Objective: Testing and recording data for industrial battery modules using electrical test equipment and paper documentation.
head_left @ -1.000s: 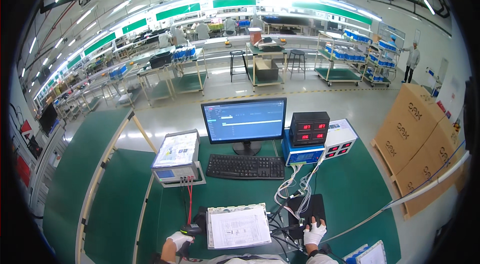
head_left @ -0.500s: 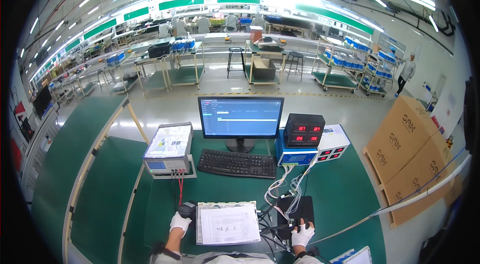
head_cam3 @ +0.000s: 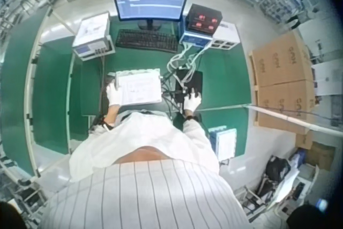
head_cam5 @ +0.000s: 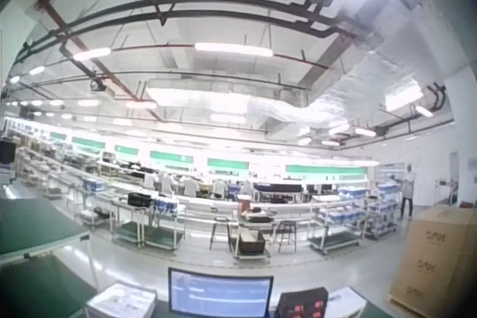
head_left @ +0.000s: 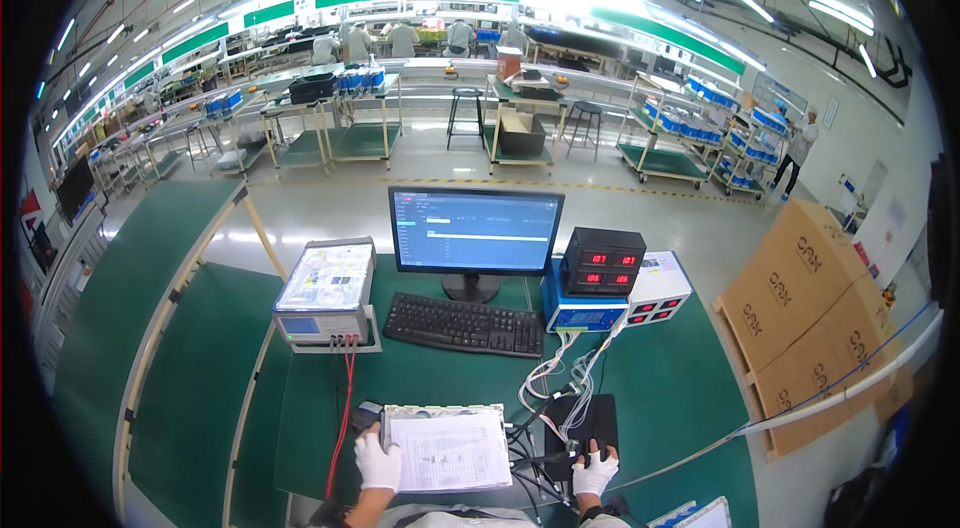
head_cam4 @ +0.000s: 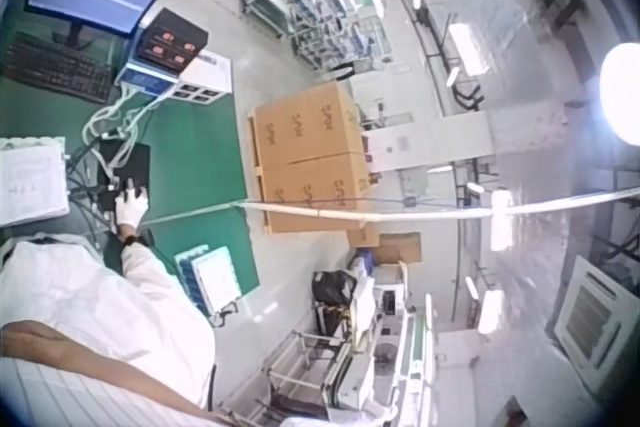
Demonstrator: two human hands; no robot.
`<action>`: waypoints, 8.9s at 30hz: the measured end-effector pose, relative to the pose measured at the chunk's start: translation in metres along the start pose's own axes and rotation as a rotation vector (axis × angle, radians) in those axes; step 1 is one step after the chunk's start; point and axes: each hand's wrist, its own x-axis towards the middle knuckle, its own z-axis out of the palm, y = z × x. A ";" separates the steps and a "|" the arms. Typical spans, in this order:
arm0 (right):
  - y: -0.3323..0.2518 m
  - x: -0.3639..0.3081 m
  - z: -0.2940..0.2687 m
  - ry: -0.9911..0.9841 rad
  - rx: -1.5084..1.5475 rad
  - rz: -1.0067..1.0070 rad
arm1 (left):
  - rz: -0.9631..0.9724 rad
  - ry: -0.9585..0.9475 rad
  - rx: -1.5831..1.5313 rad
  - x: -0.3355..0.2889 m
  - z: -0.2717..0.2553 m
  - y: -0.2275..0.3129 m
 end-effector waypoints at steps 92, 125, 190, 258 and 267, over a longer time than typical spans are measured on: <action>0.000 -0.001 0.007 0.060 -0.119 0.063 | 0.084 -0.036 0.023 -0.017 0.008 0.030; 0.008 -0.004 0.011 0.135 -0.126 0.108 | 0.095 -0.023 0.038 -0.017 0.010 0.029; -0.029 -0.008 -0.040 0.078 -0.158 -0.098 | 0.163 0.017 0.122 -0.019 0.017 0.020; -0.020 -0.001 -0.040 0.023 -0.085 0.010 | -0.424 -0.189 -0.526 0.040 -0.019 -0.113; -0.004 -0.002 -0.008 0.055 -0.044 0.077 | -0.362 -0.217 -0.541 0.047 -0.028 -0.096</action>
